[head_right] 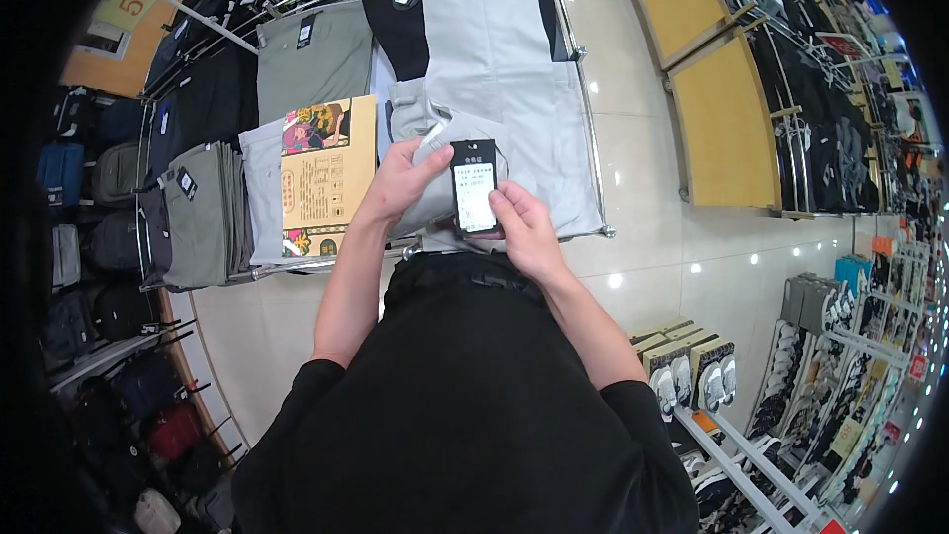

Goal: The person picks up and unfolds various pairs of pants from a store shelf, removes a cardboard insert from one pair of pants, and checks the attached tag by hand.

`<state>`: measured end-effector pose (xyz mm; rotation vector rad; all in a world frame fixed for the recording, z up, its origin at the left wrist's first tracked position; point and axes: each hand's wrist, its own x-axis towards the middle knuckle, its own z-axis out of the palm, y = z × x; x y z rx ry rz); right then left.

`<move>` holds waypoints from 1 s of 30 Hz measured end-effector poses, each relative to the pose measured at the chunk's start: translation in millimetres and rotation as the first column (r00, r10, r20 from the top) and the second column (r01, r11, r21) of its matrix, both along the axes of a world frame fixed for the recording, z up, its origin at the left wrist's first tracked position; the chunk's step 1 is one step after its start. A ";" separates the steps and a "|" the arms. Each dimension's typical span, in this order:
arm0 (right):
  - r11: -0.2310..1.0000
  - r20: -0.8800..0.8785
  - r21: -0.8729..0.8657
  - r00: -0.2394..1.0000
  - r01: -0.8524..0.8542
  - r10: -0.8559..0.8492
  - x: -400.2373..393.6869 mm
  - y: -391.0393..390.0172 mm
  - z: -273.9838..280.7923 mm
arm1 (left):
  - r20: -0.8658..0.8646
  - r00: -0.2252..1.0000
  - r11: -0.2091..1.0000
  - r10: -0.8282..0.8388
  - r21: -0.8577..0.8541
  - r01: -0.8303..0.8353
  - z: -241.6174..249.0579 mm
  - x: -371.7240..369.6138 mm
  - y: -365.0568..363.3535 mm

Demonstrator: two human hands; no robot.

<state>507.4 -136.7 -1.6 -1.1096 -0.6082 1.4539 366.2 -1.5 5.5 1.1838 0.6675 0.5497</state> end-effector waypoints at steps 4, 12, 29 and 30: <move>0.997 0.039 -0.051 0.998 0.056 -0.054 1.6 -3.9 -8.1 | -0.079 0.997 0.999 -0.027 -0.033 0.025 7.9 4.6 -4.1; 0.998 0.120 -0.055 0.992 0.036 -0.029 9.9 -9.1 -8.6 | -0.114 0.993 0.997 -0.031 0.063 0.038 8.2 9.0 -6.4; 0.980 0.238 0.081 0.951 0.183 -0.197 12.4 -10.9 14.9 | -0.003 0.984 0.981 -0.176 -0.087 0.175 -2.9 -9.2 -6.0; 0.976 0.264 0.096 0.941 0.194 -0.213 11.8 -11.3 14.3 | 0.014 0.981 0.975 -0.194 -0.108 0.194 -4.3 -10.1 -5.6</move>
